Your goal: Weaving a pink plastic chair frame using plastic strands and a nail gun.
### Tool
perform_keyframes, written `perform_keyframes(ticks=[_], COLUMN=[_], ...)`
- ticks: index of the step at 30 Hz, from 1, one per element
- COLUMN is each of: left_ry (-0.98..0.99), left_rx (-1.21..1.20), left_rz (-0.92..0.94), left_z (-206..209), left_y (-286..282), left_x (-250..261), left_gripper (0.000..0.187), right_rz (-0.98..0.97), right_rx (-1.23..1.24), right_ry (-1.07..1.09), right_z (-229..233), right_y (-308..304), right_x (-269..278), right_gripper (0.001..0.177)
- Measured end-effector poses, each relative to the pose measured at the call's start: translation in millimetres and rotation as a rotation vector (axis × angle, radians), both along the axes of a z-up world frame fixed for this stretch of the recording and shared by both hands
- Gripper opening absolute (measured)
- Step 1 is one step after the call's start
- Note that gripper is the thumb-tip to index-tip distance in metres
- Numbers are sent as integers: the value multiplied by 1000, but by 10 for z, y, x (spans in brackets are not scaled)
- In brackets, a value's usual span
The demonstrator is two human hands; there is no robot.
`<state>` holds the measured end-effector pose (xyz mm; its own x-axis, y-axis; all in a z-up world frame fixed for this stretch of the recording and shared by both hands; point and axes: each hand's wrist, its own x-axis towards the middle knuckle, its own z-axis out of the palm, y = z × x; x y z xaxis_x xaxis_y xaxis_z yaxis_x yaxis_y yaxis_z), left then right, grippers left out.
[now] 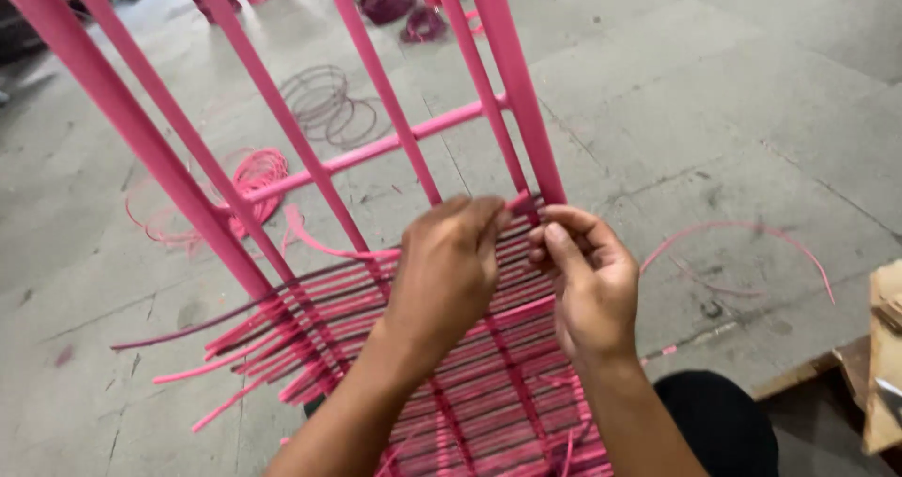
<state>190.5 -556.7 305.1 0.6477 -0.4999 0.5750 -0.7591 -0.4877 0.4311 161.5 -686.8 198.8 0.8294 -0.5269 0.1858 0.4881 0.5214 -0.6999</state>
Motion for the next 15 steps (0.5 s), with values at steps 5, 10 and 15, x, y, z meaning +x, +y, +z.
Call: perform_keyframes(ticks=[5,10,15], left_ry=[-75,-158,-145], left_rx=[29,117,231], left_rz=[91,134,194], left_z=[-23,-82,-33], left_y=[-131,-143,-176], left_x=[79,127,111], left_gripper=[15,14,14], right_rz=[-4,0,5], right_rx=[23,42,51], right_ry=[31,25,38], right_z=[-48,-70,-60], right_y=[-140,-208,-243], right_x=[-5,-33,-15], right_gripper=[15,14,14])
